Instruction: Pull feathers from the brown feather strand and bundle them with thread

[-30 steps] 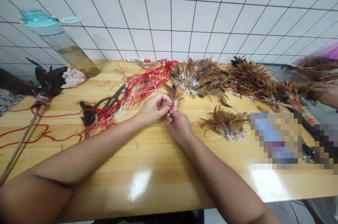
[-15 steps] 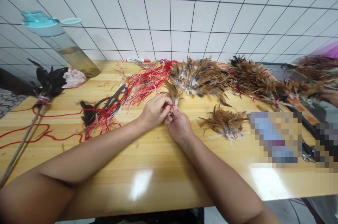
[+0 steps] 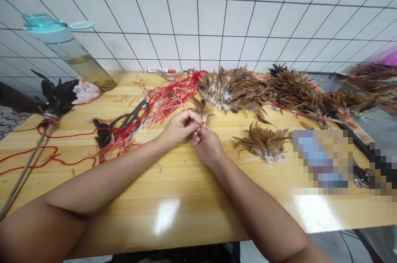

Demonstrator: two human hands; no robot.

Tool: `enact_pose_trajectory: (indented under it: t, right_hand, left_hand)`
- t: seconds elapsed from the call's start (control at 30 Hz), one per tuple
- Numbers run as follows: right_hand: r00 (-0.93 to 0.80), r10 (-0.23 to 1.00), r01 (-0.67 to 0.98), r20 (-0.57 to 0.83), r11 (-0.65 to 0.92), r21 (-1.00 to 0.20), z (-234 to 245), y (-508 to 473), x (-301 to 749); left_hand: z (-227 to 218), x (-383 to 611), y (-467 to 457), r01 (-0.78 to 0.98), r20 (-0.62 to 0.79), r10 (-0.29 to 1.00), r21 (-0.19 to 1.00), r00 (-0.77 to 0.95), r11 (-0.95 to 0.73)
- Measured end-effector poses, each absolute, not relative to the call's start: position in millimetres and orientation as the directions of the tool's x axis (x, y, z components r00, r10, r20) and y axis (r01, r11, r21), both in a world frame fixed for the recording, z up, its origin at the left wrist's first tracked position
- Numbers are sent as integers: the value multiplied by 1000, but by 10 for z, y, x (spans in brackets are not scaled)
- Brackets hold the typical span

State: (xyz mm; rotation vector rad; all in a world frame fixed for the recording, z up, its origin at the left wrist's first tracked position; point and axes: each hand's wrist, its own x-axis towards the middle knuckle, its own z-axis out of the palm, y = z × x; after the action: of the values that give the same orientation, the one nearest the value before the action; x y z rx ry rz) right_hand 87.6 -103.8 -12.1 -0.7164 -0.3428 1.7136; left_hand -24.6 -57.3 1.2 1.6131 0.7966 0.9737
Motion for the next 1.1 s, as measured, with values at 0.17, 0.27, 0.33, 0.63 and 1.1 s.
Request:
enact_pose_trajectory:
  t: [0.17, 0.27, 0.33, 0.63, 1.1]
  right_hand:
    - [-132, 949, -751, -288, -285, -596, -117, -1046, 884]
    - [-128, 944, -739, -303, -295, -606, -117, -1043, 876]
    - [-113, 938, -729, -327, -302, -614, -114, -1041, 869]
    - [-87, 948, -644, -305, -287, -709, -84, -1063, 835]
    - [251, 931, 321, 266, 179, -930, -128, -1010, 1114]
  left_hand:
    - [22, -225, -601, -57, 50, 889, 998, 456, -27]
    - [43, -225, -615, -51, 26, 889, 999, 458, -3]
    - [47, -231, -617, -45, 30, 887, 999, 462, -10]
    - [39, -244, -610, -49, 58, 913, 998, 404, -42]
    - [46, -373, -493, -49, 74, 932, 997, 355, -61]
